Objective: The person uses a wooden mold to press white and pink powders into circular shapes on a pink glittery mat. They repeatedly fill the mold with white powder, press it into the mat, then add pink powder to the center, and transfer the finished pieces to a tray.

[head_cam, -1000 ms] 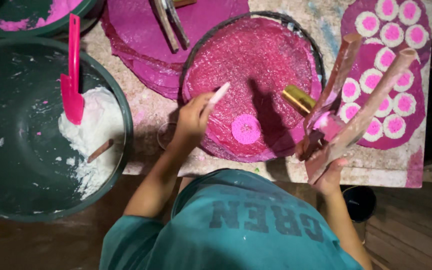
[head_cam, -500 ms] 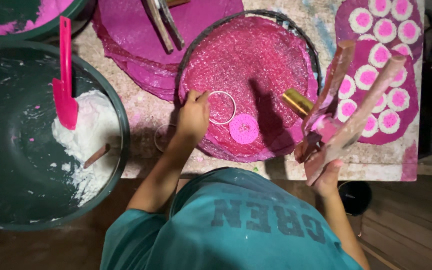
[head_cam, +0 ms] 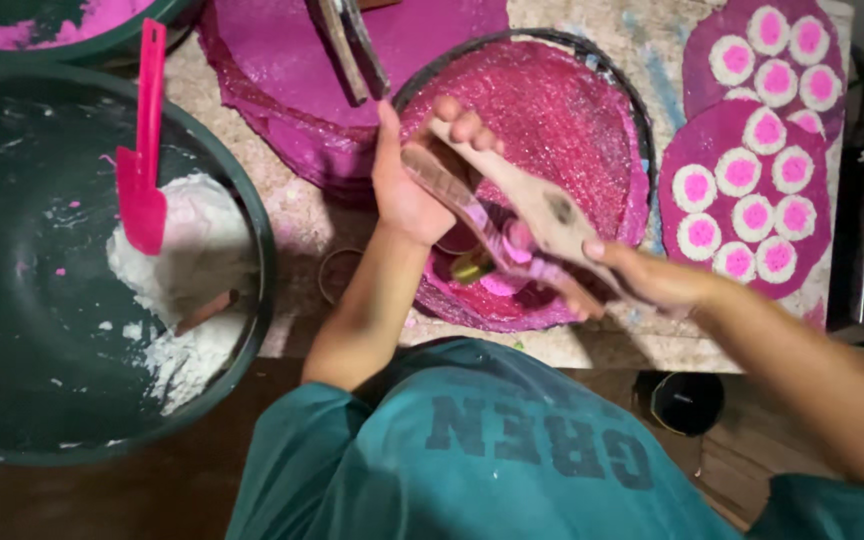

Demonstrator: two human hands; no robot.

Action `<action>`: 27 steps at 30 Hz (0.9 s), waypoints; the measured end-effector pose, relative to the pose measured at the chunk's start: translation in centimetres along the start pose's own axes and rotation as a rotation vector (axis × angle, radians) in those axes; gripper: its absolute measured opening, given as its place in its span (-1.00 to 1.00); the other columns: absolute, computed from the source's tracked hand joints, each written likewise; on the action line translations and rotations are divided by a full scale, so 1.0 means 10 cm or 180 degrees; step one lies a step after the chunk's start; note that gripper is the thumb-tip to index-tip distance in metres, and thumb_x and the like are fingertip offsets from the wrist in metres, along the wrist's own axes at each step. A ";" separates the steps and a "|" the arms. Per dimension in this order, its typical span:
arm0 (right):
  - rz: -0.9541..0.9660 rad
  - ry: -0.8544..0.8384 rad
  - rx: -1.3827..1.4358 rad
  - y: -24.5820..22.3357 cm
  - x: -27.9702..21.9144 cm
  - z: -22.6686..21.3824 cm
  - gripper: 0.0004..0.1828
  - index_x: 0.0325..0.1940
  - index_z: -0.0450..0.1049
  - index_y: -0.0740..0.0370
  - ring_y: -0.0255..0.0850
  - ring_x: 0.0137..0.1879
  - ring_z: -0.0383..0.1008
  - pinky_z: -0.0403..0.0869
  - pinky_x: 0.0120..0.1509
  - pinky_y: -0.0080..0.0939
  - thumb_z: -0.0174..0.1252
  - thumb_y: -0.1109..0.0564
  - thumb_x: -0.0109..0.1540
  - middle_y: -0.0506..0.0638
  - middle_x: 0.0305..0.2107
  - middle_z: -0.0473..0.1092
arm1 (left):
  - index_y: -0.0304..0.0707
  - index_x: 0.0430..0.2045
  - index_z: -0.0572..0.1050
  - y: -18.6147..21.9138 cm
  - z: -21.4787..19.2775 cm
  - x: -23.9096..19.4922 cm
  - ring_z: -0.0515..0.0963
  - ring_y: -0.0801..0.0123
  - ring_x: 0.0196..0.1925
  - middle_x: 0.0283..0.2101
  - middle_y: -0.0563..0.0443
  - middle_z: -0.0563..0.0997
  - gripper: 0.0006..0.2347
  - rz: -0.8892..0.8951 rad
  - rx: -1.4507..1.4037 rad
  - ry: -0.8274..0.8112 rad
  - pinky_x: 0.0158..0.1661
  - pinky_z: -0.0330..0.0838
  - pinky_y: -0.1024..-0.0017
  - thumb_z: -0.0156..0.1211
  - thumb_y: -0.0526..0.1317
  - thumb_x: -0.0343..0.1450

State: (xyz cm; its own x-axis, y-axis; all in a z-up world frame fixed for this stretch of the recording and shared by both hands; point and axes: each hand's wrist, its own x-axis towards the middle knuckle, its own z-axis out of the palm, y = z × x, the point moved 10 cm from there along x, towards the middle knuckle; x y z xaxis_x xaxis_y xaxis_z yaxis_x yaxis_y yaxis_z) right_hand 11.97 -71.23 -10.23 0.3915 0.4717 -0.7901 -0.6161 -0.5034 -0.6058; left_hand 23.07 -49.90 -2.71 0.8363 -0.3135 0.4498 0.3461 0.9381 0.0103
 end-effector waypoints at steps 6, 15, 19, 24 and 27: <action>-0.0011 0.0764 -0.1273 -0.70 0.13 -0.19 -0.07 -0.19 0.60 0.28 -0.15 -0.31 0.59 0.54 -0.10 -0.12 -0.34 -0.57 0.22 0.05 -0.46 0.58 | -0.05 -0.30 0.41 0.44 -0.44 -0.05 0.48 0.43 -0.19 -0.30 0.17 0.48 -0.58 0.0660 0.0164 0.0471 0.10 0.36 0.36 -0.16 0.27 0.58; 0.0215 0.0824 -0.1793 -0.78 0.24 -0.03 -0.08 -0.36 0.59 0.31 -0.12 -0.42 0.54 0.50 -0.20 -0.04 -0.33 -0.54 0.25 0.09 -0.60 0.50 | -0.03 -0.39 0.36 0.46 -0.94 -0.38 0.40 0.44 -0.22 -0.37 0.20 0.41 -0.77 0.0873 -0.0173 0.0927 -0.01 0.36 0.42 -0.07 0.06 0.50; 0.0114 0.1233 -0.1860 -0.86 0.15 -0.19 -0.18 -0.29 0.56 0.35 -0.15 -0.42 0.51 0.48 -0.25 -0.06 -0.21 -0.48 0.29 0.06 -0.59 0.47 | 0.00 -0.46 0.32 0.37 -1.05 -0.24 0.39 0.43 -0.30 -0.44 0.24 0.37 -0.81 0.0855 0.0077 0.1025 -0.05 0.38 0.33 -0.10 0.01 0.46; -0.0224 0.1540 -0.1774 -1.00 0.19 -0.22 -0.34 -0.03 0.48 0.27 -0.20 -0.47 0.47 0.45 -0.33 -0.12 -0.12 -0.37 0.29 0.00 -0.61 0.43 | 0.00 -0.50 0.31 0.51 -1.03 0.00 0.36 0.43 -0.38 -0.49 0.22 0.32 -0.81 0.0814 0.0285 0.0935 -0.17 0.40 0.31 -0.15 0.00 0.44; -0.0649 0.1454 -0.1654 -1.10 0.30 -0.07 -0.35 0.01 0.47 0.31 -0.22 -0.49 0.46 0.46 -0.35 -0.11 -0.12 -0.33 0.30 -0.02 -0.61 0.41 | -0.03 -0.48 0.30 0.66 -0.92 0.00 0.36 0.42 -0.38 -0.49 0.21 0.32 -0.80 0.0759 0.0474 0.0757 -0.20 0.39 0.35 -0.16 -0.01 0.46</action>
State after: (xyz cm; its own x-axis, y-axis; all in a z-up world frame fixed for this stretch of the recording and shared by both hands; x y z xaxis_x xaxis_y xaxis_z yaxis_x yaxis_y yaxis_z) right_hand 20.41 -64.79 -5.98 0.7808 0.3002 -0.5480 -0.1401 -0.7706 -0.6217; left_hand 29.30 -45.05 -10.81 0.9676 -0.0925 0.2350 0.0786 0.9946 0.0679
